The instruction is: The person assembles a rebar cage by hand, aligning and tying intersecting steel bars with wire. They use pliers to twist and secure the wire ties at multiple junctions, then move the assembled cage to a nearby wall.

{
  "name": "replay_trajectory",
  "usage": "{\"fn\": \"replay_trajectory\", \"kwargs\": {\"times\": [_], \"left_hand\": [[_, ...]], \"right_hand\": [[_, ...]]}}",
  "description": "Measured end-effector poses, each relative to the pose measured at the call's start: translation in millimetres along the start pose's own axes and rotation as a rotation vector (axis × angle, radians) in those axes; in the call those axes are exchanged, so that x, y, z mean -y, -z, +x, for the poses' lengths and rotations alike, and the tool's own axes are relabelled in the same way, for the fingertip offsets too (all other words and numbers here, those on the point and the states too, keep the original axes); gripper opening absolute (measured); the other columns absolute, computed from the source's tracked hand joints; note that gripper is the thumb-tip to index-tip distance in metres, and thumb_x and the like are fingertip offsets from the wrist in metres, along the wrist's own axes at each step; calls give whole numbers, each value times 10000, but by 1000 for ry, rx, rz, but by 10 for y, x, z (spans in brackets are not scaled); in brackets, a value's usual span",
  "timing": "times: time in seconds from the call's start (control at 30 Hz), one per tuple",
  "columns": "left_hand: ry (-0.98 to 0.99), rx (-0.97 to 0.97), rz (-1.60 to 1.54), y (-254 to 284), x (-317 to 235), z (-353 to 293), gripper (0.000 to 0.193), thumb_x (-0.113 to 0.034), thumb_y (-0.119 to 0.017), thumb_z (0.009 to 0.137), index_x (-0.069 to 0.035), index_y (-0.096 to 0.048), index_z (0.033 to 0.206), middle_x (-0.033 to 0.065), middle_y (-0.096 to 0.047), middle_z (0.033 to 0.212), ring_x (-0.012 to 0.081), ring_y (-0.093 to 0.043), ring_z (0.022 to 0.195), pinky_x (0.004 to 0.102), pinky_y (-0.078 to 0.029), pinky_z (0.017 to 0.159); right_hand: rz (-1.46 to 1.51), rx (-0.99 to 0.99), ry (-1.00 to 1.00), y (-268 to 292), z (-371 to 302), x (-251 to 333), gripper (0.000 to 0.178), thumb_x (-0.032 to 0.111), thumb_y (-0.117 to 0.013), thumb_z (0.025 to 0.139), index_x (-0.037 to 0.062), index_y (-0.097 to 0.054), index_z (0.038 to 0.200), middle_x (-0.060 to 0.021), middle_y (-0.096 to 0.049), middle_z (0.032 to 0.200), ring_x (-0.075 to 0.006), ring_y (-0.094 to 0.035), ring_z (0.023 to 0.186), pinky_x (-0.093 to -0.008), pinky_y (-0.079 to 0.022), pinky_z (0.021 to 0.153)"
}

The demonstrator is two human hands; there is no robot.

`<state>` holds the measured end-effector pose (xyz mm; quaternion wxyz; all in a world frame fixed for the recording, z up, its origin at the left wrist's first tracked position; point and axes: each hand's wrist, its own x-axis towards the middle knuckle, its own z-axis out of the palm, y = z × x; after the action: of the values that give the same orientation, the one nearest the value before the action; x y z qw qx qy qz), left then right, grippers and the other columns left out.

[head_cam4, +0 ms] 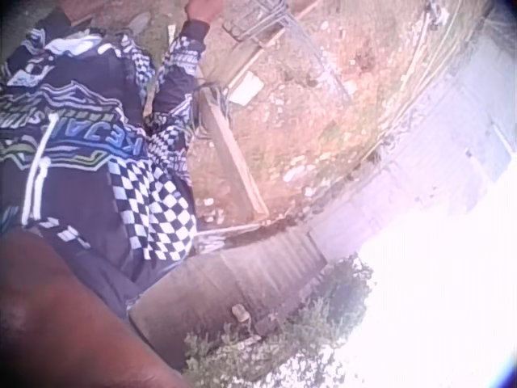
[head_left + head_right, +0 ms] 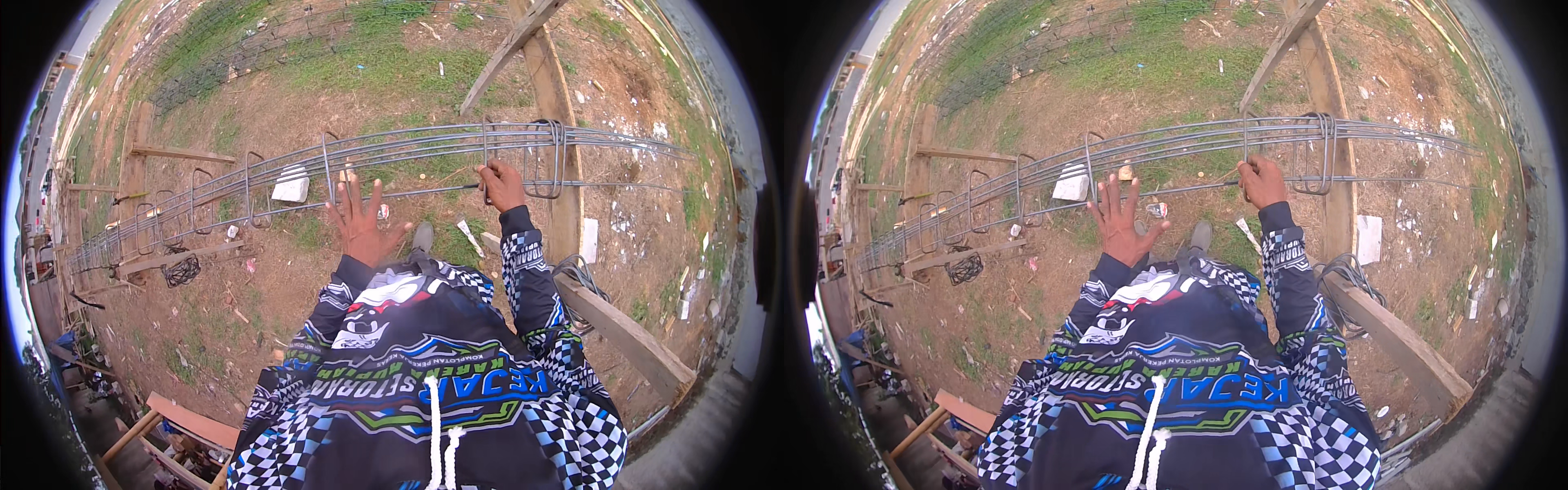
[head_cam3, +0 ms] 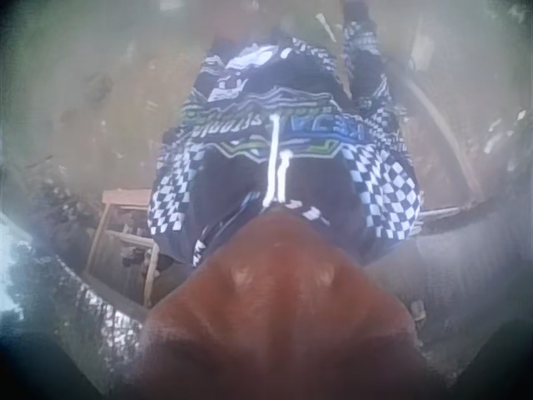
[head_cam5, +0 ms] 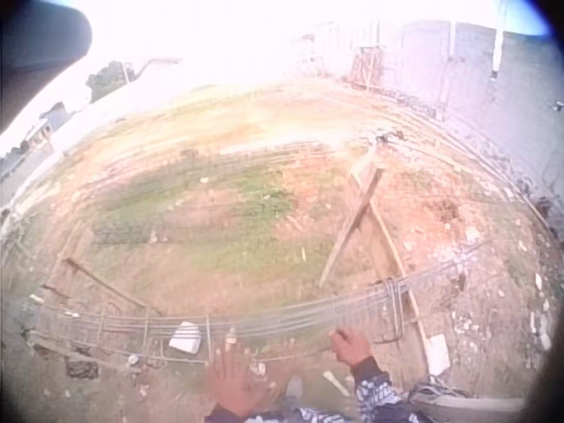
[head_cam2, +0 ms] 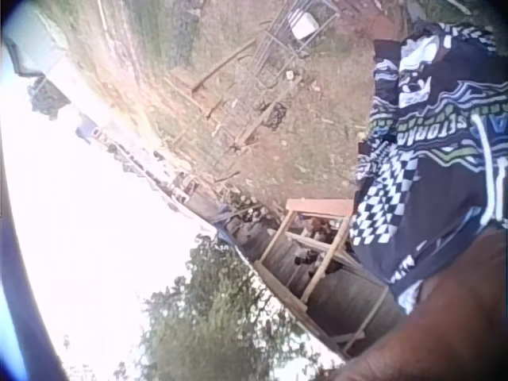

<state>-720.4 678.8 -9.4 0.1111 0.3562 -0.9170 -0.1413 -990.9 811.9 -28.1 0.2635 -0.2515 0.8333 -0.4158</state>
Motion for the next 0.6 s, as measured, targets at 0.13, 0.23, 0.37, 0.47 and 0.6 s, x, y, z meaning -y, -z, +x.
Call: {"fn": "replay_trajectory", "kwargs": {"times": [0.13, 0.23, 0.37, 0.47, 0.6], "left_hand": [[66, 86, 72, -141, -93, 238, 1114, -811, -594, 690, -221, -205, 1552, 199, 8, 1610, 431, 98, 1469, 750, 77, 1045], [152, 64, 77, -239, -150, 346, 1110, -815, -574, 702, -215, -193, 1555, 207, 27, 1608, 438, 107, 1466, 771, 85, 1020], [122, 59, 67, -395, -268, 348, 1075, -806, -553, 733, -198, -210, 1550, 210, 37, 1607, 439, 104, 1465, 778, 81, 1014], [128, 51, 94, -507, -318, 317, 1055, -793, -547, 750, -188, -214, 1548, 214, 42, 1605, 446, 108, 1462, 787, 80, 1004], [262, 72, 69, -461, -306, 344, 1074, -782, -569, 741, -180, -200, 1550, 228, 54, 1601, 471, 123, 1451, 806, 84, 982]], "right_hand": [[-345, 39, -11, -164, 128, 199, 348, 358, -668, 763, 21, -728, 823, -182, -687, 752, -363, -652, 714, -435, -506, 694], [-393, 64, -15, -144, 96, 358, 315, 335, -681, 738, 55, -758, 859, -186, -701, 794, -370, -670, 769, -428, -522, 743], [-455, 37, 0, -105, 190, 581, 303, 329, -701, 716, 80, -773, 873, -185, -705, 792, -372, -680, 802, -421, -531, 773], [-495, 113, 24, 39, 298, 585, 317, 329, -726, 716, 34, -759, 829, -194, -699, 754, -345, -685, 734, -406, -536, 745], [-412, 268, -70, 157, 313, 600, 299, 283, -725, 750, -16, -706, 743, -140, -669, 640, -245, -655, 573, -363, -508, 561]]}}
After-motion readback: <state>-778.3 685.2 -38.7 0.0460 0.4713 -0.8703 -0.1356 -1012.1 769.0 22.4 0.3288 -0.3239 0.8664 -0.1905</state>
